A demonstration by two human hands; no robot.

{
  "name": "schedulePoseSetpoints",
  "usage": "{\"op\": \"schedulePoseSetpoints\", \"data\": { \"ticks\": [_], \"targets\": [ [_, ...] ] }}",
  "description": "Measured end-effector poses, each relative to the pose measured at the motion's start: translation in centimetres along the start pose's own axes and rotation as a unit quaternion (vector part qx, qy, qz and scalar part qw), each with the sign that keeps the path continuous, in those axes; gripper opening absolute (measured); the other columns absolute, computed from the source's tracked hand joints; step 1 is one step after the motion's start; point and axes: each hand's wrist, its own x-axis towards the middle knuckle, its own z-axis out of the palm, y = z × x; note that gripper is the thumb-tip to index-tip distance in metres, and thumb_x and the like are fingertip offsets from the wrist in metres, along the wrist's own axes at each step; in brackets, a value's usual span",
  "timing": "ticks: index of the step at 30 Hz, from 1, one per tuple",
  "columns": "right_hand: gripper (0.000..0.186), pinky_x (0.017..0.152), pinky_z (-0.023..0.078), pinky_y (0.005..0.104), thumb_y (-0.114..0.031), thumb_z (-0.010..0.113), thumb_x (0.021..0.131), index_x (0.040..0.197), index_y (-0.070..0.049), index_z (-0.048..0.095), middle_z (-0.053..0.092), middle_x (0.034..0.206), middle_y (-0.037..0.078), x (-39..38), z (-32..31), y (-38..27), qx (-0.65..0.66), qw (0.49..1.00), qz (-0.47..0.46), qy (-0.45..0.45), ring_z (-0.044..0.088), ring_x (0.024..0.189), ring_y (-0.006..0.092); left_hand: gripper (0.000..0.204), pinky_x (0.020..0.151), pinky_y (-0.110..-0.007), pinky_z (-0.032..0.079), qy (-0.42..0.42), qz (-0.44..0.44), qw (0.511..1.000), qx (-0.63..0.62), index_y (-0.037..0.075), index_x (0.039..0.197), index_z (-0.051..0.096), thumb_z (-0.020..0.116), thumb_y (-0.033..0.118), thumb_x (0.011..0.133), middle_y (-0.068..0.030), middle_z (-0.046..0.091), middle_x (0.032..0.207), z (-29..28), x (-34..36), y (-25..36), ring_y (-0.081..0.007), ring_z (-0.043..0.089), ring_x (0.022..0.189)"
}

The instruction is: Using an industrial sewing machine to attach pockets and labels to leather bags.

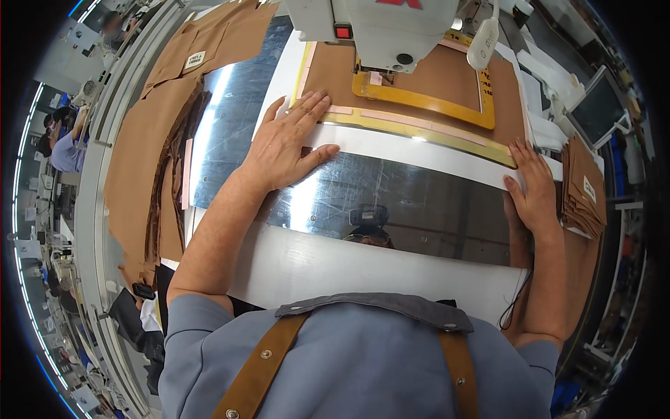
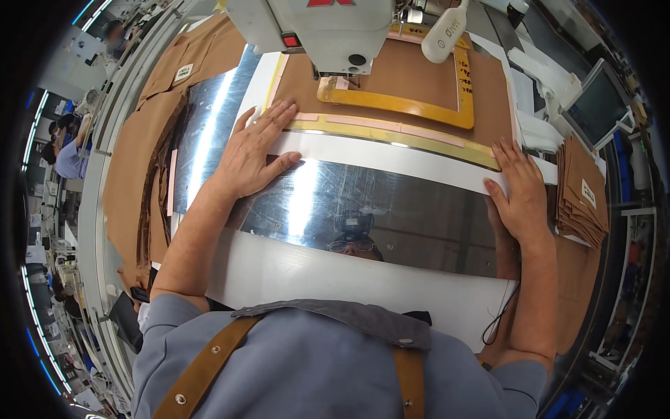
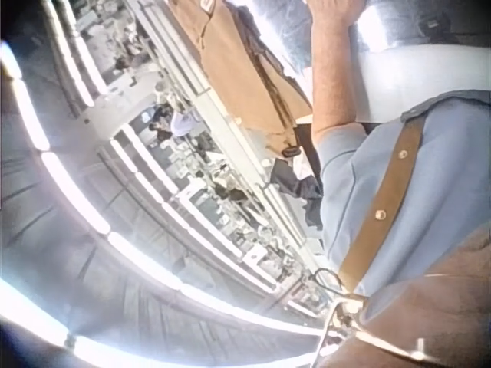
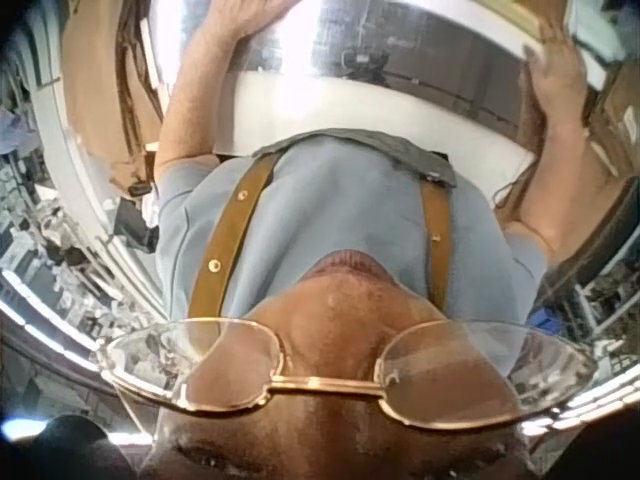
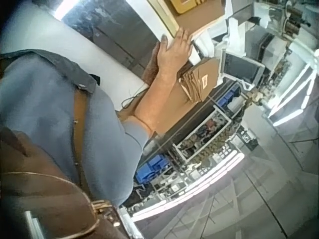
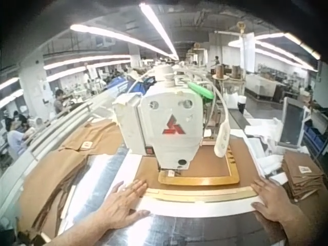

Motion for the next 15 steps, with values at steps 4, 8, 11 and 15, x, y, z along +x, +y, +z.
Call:
{"op": "schedulePoseSetpoints", "data": {
  "ticks": [4, 8, 11, 15],
  "targets": [
    [0.06, 0.121, 0.03, 0.0509, -0.045, 0.052, 0.104, 0.151, -0.009, 0.049, 0.05, 0.156, 0.014, -0.04, 0.48, -0.11, 0.01, 1.0, 0.003, 0.03, 0.039, 0.15, 0.033, 0.091, 0.129, -0.051, 0.015, 0.068, 0.006, 0.997, 0.023, 0.012, 0.16, 0.037, 0.042, 0.076, 0.095, -0.0125, 0.038, 0.164, 0.71, -0.04, -0.33, -0.028, 0.034, 0.153],
    [0.061, 0.122, 0.029, 0.0515, -0.047, 0.049, 0.105, 0.152, -0.009, 0.048, 0.049, 0.157, 0.013, -0.14, 0.73, 0.39, -0.021, 0.999, 0.022, 0.016, 0.037, 0.151, 0.0333, 0.097, 0.129, -0.049, 0.013, 0.021, -0.031, 0.999, -0.027, 0.008, 0.158, 0.04, 0.037, 0.08, 0.093, -0.0159, 0.043, 0.16, 0.78, 0.36, -0.4, -0.0256, 0.033, 0.153],
    [0.061, 0.121, 0.03, 0.052, -0.049, 0.049, 0.105, 0.152, -0.01, 0.048, 0.049, 0.157, 0.013, -0.17, 0.96, 0.39, -0.018, 0.999, 0.027, 0.022, 0.037, 0.151, 0.0327, 0.096, 0.129, -0.049, 0.01, 0.019, -0.037, 0.999, 0.027, 0.009, 0.157, 0.041, 0.04, 0.08, 0.093, -0.0139, 0.043, 0.161, 0.75, 0.36, -0.41, -0.0246, 0.033, 0.154],
    [0.059, 0.12, 0.032, 0.0517, -0.048, 0.053, 0.103, 0.149, -0.011, 0.053, 0.053, 0.153, 0.012, -0.34, 0.75, 0.56, -0.002, 0.999, 0.034, 0.036, 0.04, 0.149, 0.0313, 0.091, 0.129, -0.051, 0.009, 0.024, -0.032, 0.999, 0.011, 0.009, 0.156, 0.043, 0.048, 0.074, 0.093, -0.0134, 0.045, 0.16, 0.39, 0.45, -0.19, -0.0252, 0.033, 0.153]
  ]
}}
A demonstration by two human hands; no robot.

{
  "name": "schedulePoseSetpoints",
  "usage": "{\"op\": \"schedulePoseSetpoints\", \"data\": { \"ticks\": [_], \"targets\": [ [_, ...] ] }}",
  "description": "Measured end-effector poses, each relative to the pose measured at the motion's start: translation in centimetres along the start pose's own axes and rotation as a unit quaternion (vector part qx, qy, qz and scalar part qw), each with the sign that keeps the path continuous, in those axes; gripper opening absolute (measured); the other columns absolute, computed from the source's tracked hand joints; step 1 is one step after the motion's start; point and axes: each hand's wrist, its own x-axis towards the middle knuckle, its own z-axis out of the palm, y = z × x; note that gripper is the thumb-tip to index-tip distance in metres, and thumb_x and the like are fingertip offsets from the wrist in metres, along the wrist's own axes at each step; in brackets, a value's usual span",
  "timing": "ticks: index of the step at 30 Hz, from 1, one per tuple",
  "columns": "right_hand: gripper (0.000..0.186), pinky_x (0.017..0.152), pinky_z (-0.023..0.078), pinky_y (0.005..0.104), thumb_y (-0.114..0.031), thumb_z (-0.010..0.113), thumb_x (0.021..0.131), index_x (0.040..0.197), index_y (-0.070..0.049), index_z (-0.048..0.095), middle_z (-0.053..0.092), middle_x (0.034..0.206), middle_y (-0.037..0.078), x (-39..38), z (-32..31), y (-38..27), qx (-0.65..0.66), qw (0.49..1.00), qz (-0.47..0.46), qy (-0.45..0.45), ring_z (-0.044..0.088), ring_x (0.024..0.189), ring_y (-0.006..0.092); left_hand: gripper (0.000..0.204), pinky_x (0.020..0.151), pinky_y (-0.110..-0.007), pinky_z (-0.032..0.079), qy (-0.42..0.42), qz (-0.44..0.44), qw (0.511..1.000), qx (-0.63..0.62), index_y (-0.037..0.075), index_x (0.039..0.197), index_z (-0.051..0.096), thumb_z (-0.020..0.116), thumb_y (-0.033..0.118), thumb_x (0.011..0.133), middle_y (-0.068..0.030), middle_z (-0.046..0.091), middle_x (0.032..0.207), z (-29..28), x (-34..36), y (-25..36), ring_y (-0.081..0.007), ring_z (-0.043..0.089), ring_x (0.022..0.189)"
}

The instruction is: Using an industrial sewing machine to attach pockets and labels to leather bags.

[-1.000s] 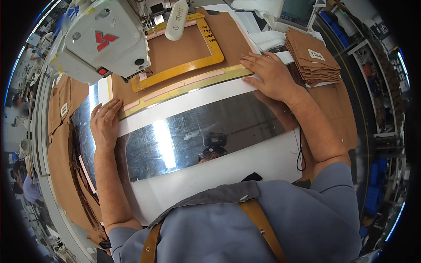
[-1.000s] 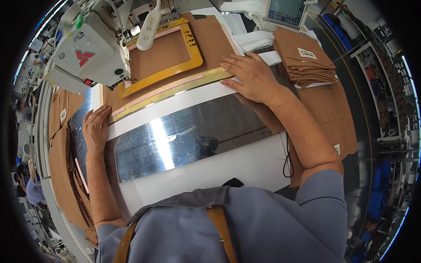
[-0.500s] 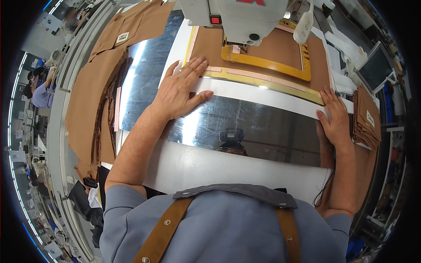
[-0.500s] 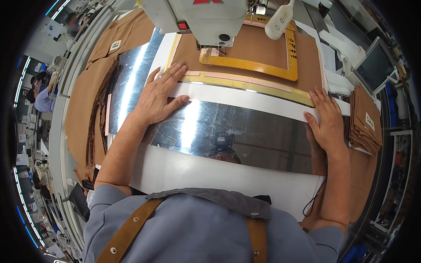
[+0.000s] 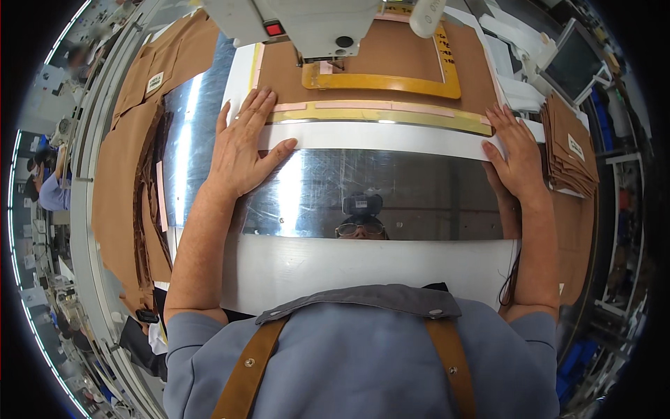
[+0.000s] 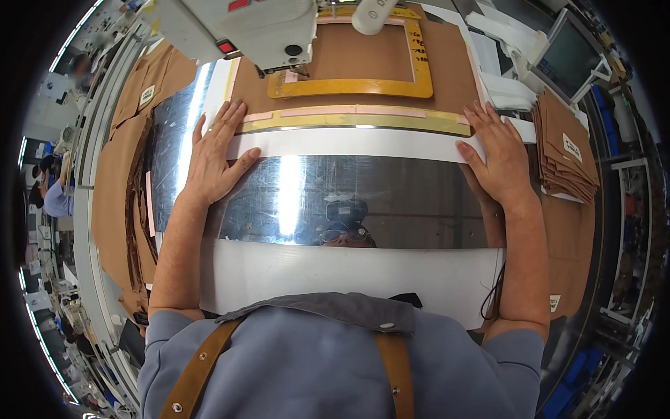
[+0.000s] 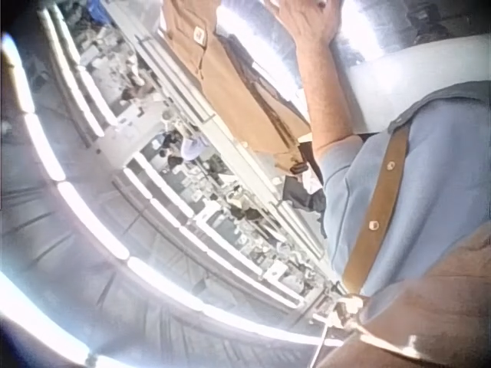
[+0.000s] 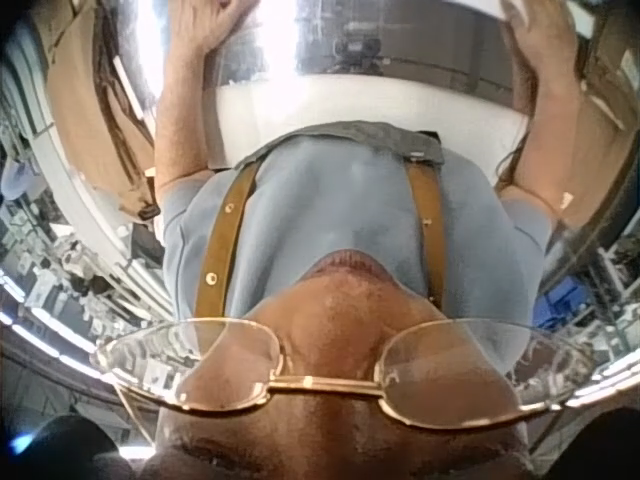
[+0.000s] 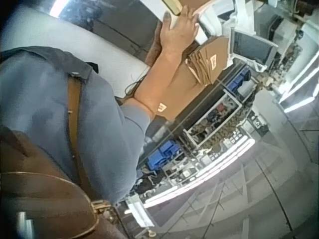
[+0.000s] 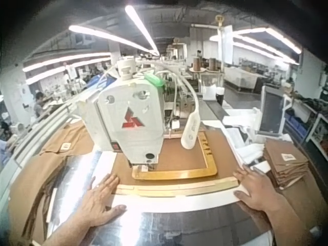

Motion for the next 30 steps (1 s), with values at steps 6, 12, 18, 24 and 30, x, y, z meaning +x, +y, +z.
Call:
{"op": "schedulePoseSetpoints", "data": {
  "ticks": [6, 12, 18, 24, 30],
  "targets": [
    [0.052, 0.118, 0.036, 0.0505, -0.046, 0.059, 0.1, 0.139, -0.011, 0.063, 0.063, 0.143, 0.011, 0.1, -0.3, -0.3, 0.019, 0.999, -0.002, 0.039, 0.048, 0.144, 0.0312, 0.084, 0.128, -0.053, 0.008, 0.009, 0.004, 1.0, -0.019, 0.01, 0.154, 0.047, 0.053, 0.068, 0.093, -0.0136, 0.047, 0.158, -0.4, -0.1, 0.1, -0.0274, 0.035, 0.153],
    [0.053, 0.117, 0.037, 0.0509, -0.048, 0.06, 0.099, 0.134, -0.01, 0.065, 0.067, 0.136, 0.011, -0.3, -0.7, -0.1, -0.01, 0.998, -0.003, 0.057, 0.05, 0.142, 0.0315, 0.079, 0.128, -0.051, 0.007, 0.016, -0.003, 1.0, -0.008, 0.01, 0.152, 0.05, 0.054, 0.064, 0.095, -0.013, 0.051, 0.156, -0.5, 0.0, 0.3, -0.0282, 0.036, 0.153],
    [0.06, 0.123, 0.031, 0.05, -0.052, 0.06, 0.098, 0.144, -0.014, 0.057, 0.05, 0.156, 0.008, -0.2, -0.1, -0.7, 0.069, 0.996, 0.019, 0.05, 0.04, 0.148, 0.0267, 0.078, 0.127, -0.051, 0.008, 0.013, 0.001, 1.0, -0.016, 0.011, 0.154, 0.048, 0.054, 0.062, 0.096, -0.0113, 0.05, 0.158, -0.2, 0.3, 0.2, -0.0278, 0.037, 0.152],
    [0.058, 0.123, 0.032, 0.05, -0.05, 0.058, 0.099, 0.145, -0.014, 0.057, 0.053, 0.154, 0.008, -0.4, 0.0, 0.0, 0.028, 1.0, -0.006, 0.009, 0.043, 0.147, 0.0241, 0.076, 0.127, -0.05, 0.008, 0.003, 0.005, 1.0, -0.003, 0.013, 0.156, 0.045, 0.051, 0.062, 0.098, -0.0096, 0.049, 0.159, -0.2, 0.4, 0.0, -0.0269, 0.037, 0.152],
    [0.054, 0.122, 0.032, 0.0506, -0.046, 0.061, 0.099, 0.139, -0.011, 0.062, 0.058, 0.149, 0.01, -0.2, -0.1, 0.1, 0.056, 0.998, -0.016, 0.032, 0.047, 0.144, 0.026, 0.074, 0.127, -0.052, 0.009, 0.023, -0.014, 1.0, 0.002, 0.012, 0.153, 0.051, 0.056, 0.059, 0.095, -0.0118, 0.053, 0.155, -0.2, 0.4, 0.1, -0.0286, 0.039, 0.151]
  ]
}}
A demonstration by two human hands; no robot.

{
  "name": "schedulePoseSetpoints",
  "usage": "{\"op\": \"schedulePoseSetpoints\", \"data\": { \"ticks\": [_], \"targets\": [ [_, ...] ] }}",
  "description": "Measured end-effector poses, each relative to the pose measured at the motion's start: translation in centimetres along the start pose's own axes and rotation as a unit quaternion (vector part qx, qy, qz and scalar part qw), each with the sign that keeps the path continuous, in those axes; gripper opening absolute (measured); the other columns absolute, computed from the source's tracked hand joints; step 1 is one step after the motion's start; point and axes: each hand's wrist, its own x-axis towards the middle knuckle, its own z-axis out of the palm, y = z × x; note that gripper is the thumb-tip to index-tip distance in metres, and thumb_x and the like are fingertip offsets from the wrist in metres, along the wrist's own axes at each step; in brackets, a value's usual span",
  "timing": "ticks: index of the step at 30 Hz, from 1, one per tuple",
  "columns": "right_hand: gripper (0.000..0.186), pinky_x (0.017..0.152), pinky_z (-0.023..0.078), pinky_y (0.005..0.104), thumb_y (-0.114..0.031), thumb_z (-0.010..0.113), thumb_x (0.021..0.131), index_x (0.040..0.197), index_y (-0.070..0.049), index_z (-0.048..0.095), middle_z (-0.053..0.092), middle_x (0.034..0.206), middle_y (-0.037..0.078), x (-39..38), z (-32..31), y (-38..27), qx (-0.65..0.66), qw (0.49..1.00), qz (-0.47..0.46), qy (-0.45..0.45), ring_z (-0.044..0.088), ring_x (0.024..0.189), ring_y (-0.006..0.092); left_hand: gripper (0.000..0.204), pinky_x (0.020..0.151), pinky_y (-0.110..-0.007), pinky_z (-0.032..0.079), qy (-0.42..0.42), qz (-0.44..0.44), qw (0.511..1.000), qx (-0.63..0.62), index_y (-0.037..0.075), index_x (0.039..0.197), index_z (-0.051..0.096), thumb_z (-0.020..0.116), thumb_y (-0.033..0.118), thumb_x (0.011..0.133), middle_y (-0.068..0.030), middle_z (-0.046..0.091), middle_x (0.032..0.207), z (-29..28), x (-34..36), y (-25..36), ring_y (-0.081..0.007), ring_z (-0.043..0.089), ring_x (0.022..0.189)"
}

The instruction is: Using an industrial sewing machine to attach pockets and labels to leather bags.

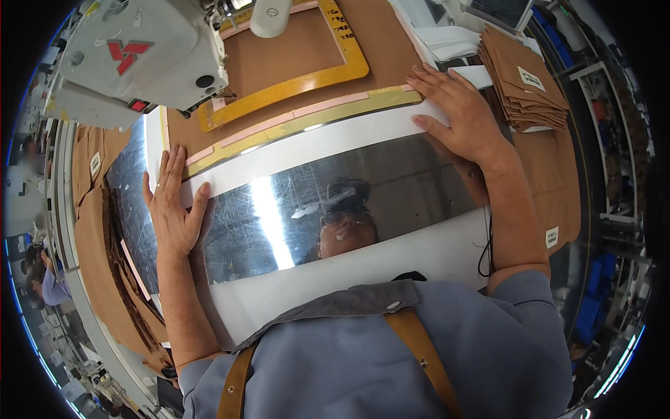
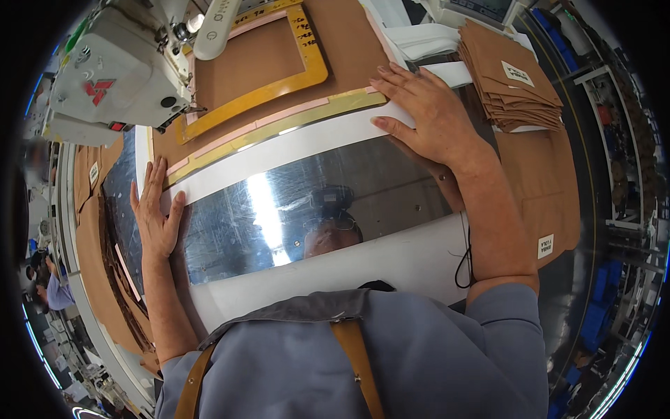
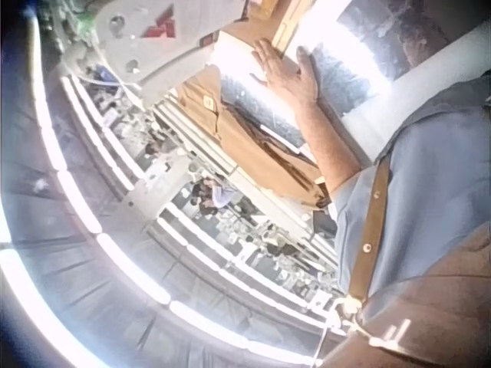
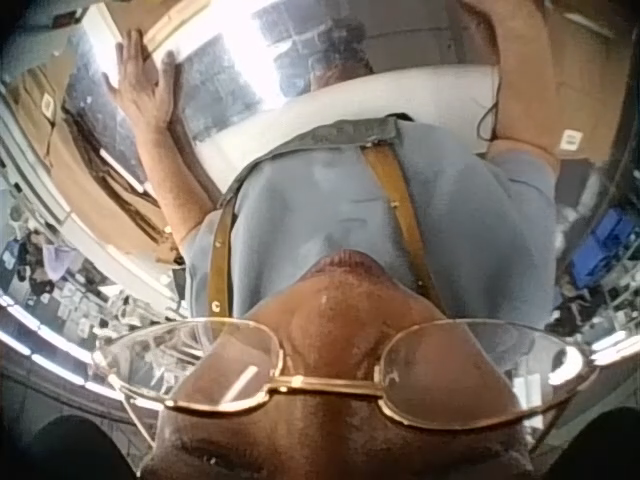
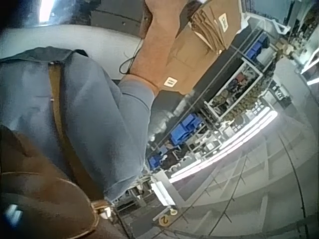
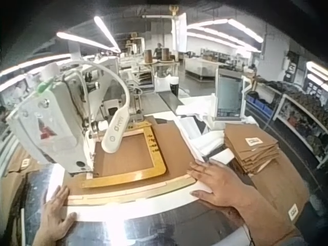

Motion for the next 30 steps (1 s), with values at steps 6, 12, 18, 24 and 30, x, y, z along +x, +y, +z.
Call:
{"op": "schedulePoseSetpoints", "data": {
  "ticks": [6, 12, 18, 24, 30],
  "targets": [
    [0.049, 0.12, 0.034, 0.0508, -0.04, 0.062, 0.098, 0.137, -0.009, 0.063, 0.062, 0.144, 0.012, 0.2, -0.64, -0.02, 0.012, 1.0, -0.003, -0.005, 0.05, 0.142, 0.0284, 0.07, 0.127, -0.052, 0.01, 0.012, 0.006, 1.0, -0.01, 0.008, 0.148, 0.056, 0.061, 0.053, 0.094, -0.012, 0.057, 0.151, -0.16, -0.12, 0.14, -0.0273, 0.042, 0.15],
    [0.044, 0.118, 0.036, 0.0498, -0.036, 0.063, 0.099, 0.134, -0.008, 0.065, 0.068, 0.135, 0.01, 0.29, -0.25, -0.1, 0.001, 1.0, 0.008, 0.017, 0.056, 0.138, 0.0269, 0.068, 0.127, -0.051, 0.01, 0.018, -0.002, 1.0, 0.01, 0.008, 0.145, 0.059, 0.062, 0.053, 0.094, -0.0124, 0.059, 0.148, 0.1, -0.22, 0.03, -0.0271, 0.045, 0.148],
    [0.051, 0.12, 0.034, 0.0514, -0.04, 0.061, 0.1, 0.142, -0.011, 0.059, 0.055, 0.152, 0.01, 0.35, -0.46, -0.46, 0.033, 0.999, 0.022, 0.027, 0.046, 0.146, 0.0277, 0.068, 0.128, -0.05, 0.009, 0.008, -0.011, 1.0, 0.023, 0.012, 0.149, 0.056, 0.06, 0.053, 0.095, -0.0098, 0.056, 0.152, 0.12, -0.27, -0.08, -0.0238, 0.039, 0.151],
    [0.06, 0.124, 0.027, 0.0528, -0.049, 0.053, 0.102, 0.152, -0.016, 0.05, 0.048, 0.158, 0.01, 0.18, -0.07, -0.21, -0.023, 0.998, 0.009, -0.06, 0.038, 0.151, 0.0288, 0.068, 0.128, -0.051, 0.009, 0.012, -0.008, 1.0, 0.023, 0.013, 0.149, 0.056, 0.061, 0.053, 0.094, -0.0093, 0.055, 0.153, 0.27, -0.5, -0.21, -0.0234, 0.039, 0.151],
    [0.06, 0.124, 0.027, 0.0524, -0.051, 0.051, 0.103, 0.152, -0.016, 0.051, 0.049, 0.157, 0.01, 0.06, 0.06, -0.19, -0.001, 0.999, 0.012, -0.051, 0.037, 0.151, 0.0286, 0.068, 0.128, -0.051, 0.008, 0.007, -0.01, 0.999, 0.032, 0.013, 0.149, 0.055, 0.061, 0.053, 0.094, -0.0089, 0.055, 0.154, 0.31, -0.41, -0.06, -0.0234, 0.04, 0.151]
  ]
}}
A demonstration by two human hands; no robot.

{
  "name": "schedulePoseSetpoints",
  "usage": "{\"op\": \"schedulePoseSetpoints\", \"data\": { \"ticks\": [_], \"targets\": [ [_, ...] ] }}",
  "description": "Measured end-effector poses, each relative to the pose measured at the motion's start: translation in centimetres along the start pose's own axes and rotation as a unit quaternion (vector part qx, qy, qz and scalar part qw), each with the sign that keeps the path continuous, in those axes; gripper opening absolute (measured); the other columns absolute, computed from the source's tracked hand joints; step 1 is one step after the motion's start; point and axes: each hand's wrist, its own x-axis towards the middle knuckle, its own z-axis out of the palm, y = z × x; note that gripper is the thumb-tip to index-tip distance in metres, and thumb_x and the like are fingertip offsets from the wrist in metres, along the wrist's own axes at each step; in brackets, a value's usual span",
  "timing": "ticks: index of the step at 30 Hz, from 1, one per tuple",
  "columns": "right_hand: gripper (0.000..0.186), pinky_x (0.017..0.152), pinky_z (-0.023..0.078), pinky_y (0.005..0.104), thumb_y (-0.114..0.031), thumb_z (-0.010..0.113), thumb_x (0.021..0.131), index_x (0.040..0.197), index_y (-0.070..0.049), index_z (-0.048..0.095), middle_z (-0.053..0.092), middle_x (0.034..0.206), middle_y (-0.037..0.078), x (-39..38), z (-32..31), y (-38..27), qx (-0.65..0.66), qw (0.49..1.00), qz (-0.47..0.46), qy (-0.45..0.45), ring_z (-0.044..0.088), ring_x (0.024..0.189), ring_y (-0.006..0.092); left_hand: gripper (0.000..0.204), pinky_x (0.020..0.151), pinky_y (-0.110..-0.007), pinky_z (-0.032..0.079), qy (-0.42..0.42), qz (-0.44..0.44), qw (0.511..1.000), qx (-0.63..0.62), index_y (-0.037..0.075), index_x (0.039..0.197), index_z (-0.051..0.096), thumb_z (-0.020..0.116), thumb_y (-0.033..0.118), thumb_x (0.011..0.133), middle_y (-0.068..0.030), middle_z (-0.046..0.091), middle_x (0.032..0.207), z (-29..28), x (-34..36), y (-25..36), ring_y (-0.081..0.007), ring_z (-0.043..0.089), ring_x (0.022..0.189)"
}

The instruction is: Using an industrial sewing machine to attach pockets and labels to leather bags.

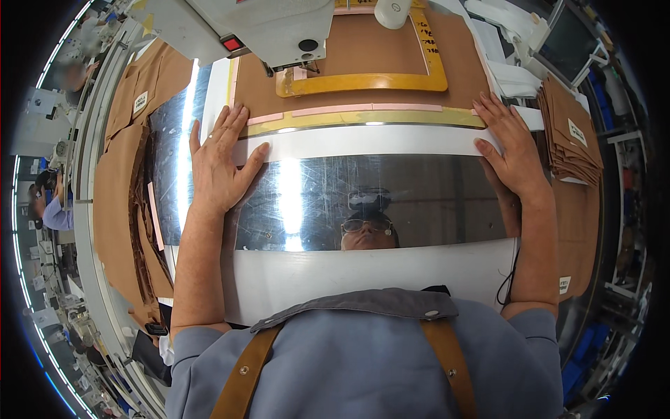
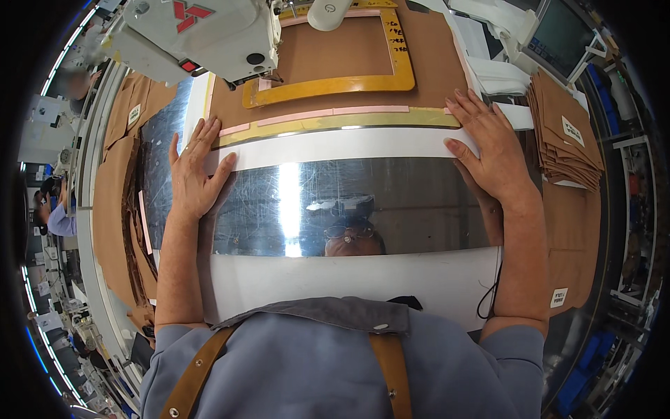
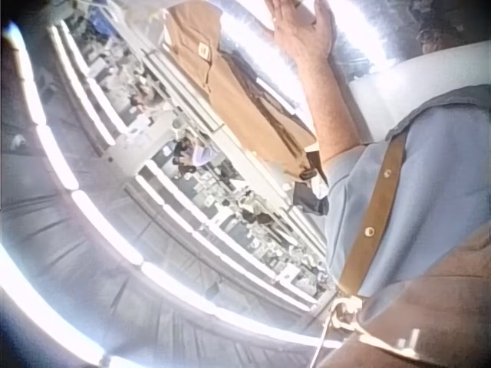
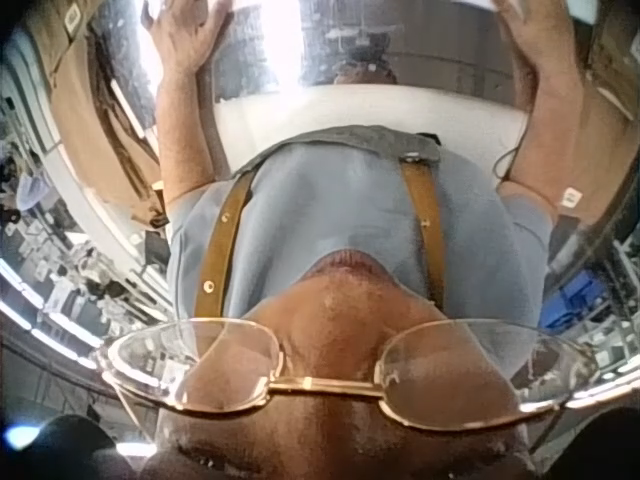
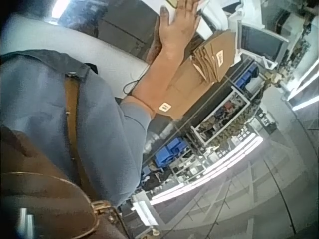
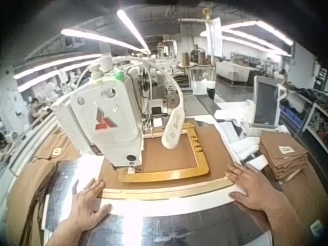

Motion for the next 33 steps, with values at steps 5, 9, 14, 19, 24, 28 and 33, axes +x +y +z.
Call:
{"op": "schedulePoseSetpoints", "data": {
  "ticks": [5, 9, 14, 19, 24, 28, 33],
  "targets": [
    [0.06, 0.124, 0.027, 0.0518, -0.051, 0.051, 0.103, 0.151, -0.014, 0.051, 0.049, 0.157, 0.011, 0.1, -0.2, 0.1, 0.003, 1.0, -0.006, -0.002, 0.038, 0.151, 0.0294, 0.067, 0.127, -0.052, 0.009, 0.01, -0.003, 1.0, 0.006, 0.013, 0.149, 0.056, 0.062, 0.051, 0.094, -0.0093, 0.056, 0.152, -0.3, 0.0, 0.3, -0.0243, 0.042, 0.15],
    [0.06, 0.124, 0.026, 0.0518, -0.049, 0.051, 0.103, 0.15, -0.012, 0.052, 0.049, 0.157, 0.012, 0.3, -0.1, 0.2, 0.003, 1.0, -0.005, -0.004, 0.038, 0.151, 0.0303, 0.066, 0.126, -0.052, 0.01, 0.017, 0.001, 1.0, -0.014, 0.011, 0.147, 0.057, 0.064, 0.048, 0.093, -0.0113, 0.058, 0.15, -0.3, 0.0, 0.2, -0.0255, 0.043, 0.149],
    [0.057, 0.124, 0.026, 0.0505, -0.04, 0.056, 0.102, 0.15, -0.01, 0.052, 0.049, 0.157, 0.014, 0.2, -0.1, 0.2, -0.004, 1.0, -0.007, -0.016, 0.039, 0.15, 0.031, 0.069, 0.126, -0.054, 0.014, 0.024, 0.002, 0.998, -0.049, 0.005, 0.143, 0.059, 0.064, 0.05, 0.092, -0.0152, 0.06, 0.147, -0.4, 0.1, 0.1, -0.0264, 0.047, 0.146],
    [0.055, 0.124, 0.026, 0.0495, -0.033, 0.057, 0.101, 0.15, -0.008, 0.052, 0.05, 0.156, 0.015, 0.4, 0.0, -0.3, 0.006, 1.0, -0.018, -0.012, 0.04, 0.149, 0.0324, 0.071, 0.127, -0.056, 0.013, 0.052, -0.006, 0.997, -0.058, 0.005, 0.142, 0.06, 0.06, 0.055, 0.092, -0.0164, 0.061, 0.145, -0.1, -0.5, -0.5, -0.0273, 0.048, 0.145],
    [0.056, 0.123, 0.028, 0.0485, -0.034, 0.055, 0.102, 0.149, -0.004, 0.051, 0.049, 0.156, 0.019, 0.3, -0.2, 0.1, 0.012, 1.0, -0.024, -0.013, 0.041, 0.148, 0.0366, 0.072, 0.127, -0.058, 0.013, 0.063, 0.019, 0.995, -0.071, 0.001, 0.141, 0.059, 0.056, 0.056, 0.094, -0.0185, 0.06, 0.144, 0.3, -0.3, -0.5, -0.0281, 0.05, 0.142],
    [0.058, 0.123, 0.028, 0.0483, -0.039, 0.052, 0.103, 0.15, -0.005, 0.05, 0.047, 0.157, 0.018, 0.6, 0.0, -0.4, 0.009, 1.0, -0.009, -0.018, 0.04, 0.148, 0.0361, 0.076, 0.127, -0.059, 0.013, 0.064, 0.025, 0.995, -0.066, 0.0, 0.141, 0.059, 0.054, 0.06, 0.094, -0.0198, 0.061, 0.143, 1.0, -0.5, -0.9, -0.0288, 0.052, 0.141],
    [0.058, 0.124, 0.027, 0.0481, -0.04, 0.052, 0.103, 0.151, -0.006, 0.05, 0.047, 0.158, 0.016, 0.9, -0.1, -1.2, 0.012, 1.0, 0.012, -0.024, 0.039, 0.149, 0.0355, 0.075, 0.127, -0.059, 0.013, 0.064, 0.026, 0.996, -0.064, 0.001, 0.141, 0.059, 0.053, 0.06, 0.094, -0.0196, 0.061, 0.143, 0.8, -0.3, -1.0, -0.0297, 0.051, 0.142]
  ]
}}
